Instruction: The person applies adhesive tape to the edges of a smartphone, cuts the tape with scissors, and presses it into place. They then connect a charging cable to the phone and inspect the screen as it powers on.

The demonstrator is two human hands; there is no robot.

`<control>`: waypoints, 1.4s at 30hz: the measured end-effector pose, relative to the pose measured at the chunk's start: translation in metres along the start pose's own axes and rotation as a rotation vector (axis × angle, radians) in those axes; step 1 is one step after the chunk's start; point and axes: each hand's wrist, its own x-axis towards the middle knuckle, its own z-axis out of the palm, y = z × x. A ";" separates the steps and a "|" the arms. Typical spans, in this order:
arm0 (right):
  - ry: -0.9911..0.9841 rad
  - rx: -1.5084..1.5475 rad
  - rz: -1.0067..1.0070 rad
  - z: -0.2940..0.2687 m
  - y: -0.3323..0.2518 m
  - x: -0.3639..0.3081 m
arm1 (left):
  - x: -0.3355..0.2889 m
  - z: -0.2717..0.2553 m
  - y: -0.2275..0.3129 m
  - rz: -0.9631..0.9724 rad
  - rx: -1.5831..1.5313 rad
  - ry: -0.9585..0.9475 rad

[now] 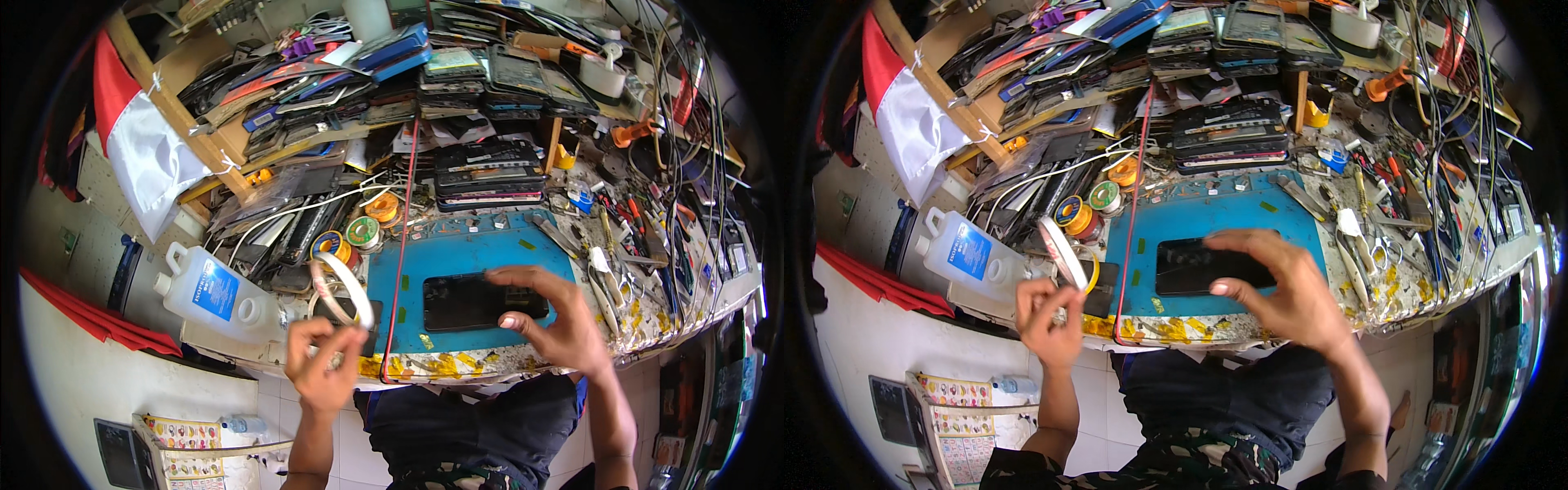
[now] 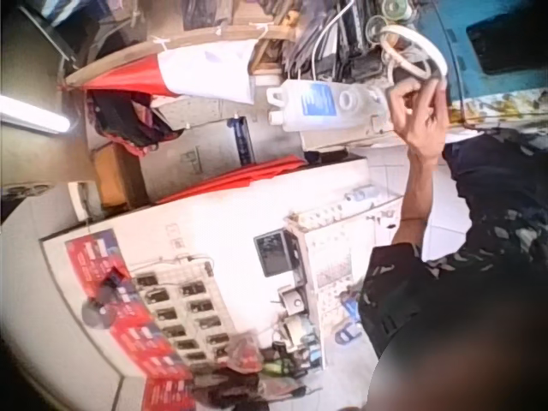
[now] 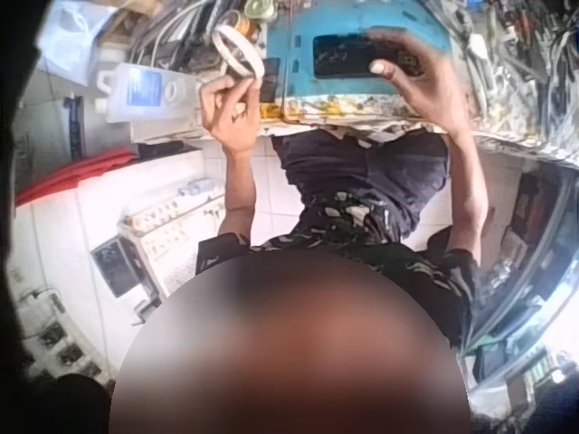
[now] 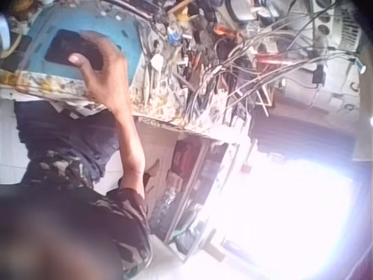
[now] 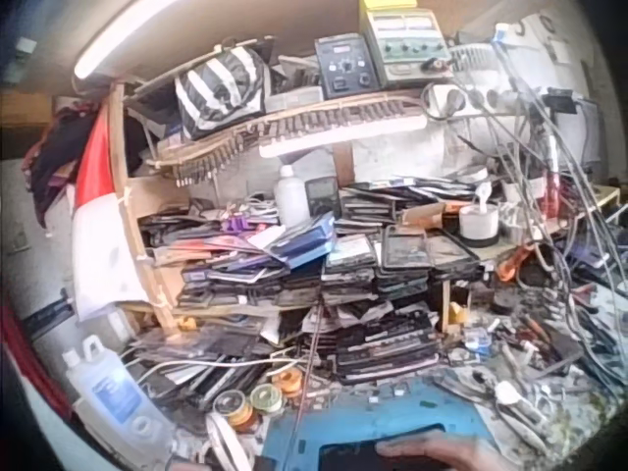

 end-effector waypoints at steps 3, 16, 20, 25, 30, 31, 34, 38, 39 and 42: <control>0.093 0.488 -0.007 0.038 -0.016 -0.014 | -0.010 0.014 0.028 0.226 -0.170 -0.095; 0.292 0.850 0.047 0.042 -0.036 -0.082 | -0.034 0.014 0.057 0.306 -0.628 -0.293; 0.277 0.868 0.017 0.045 -0.031 -0.088 | -0.031 0.043 0.070 0.236 -0.427 -0.093; 0.240 0.828 0.009 0.047 -0.030 -0.089 | -0.005 0.054 0.081 0.281 -0.396 -0.254; 0.296 0.849 0.000 0.048 -0.028 -0.089 | -0.001 0.048 0.091 0.313 -0.388 -0.248; 0.312 0.880 0.004 0.048 -0.028 -0.089 | -0.002 0.048 0.091 0.351 -0.361 -0.230; 0.329 0.913 0.060 0.049 -0.026 -0.091 | -0.005 0.047 0.092 0.407 -0.334 -0.220; 0.246 0.919 -0.071 0.046 -0.018 -0.090 | -0.007 0.046 0.090 0.447 -0.304 -0.218; 0.249 0.922 -0.058 0.046 -0.018 -0.091 | -0.007 0.045 0.089 0.463 -0.297 -0.225; 0.262 0.961 -0.028 0.048 -0.018 -0.092 | -0.008 0.042 0.087 0.497 -0.265 -0.258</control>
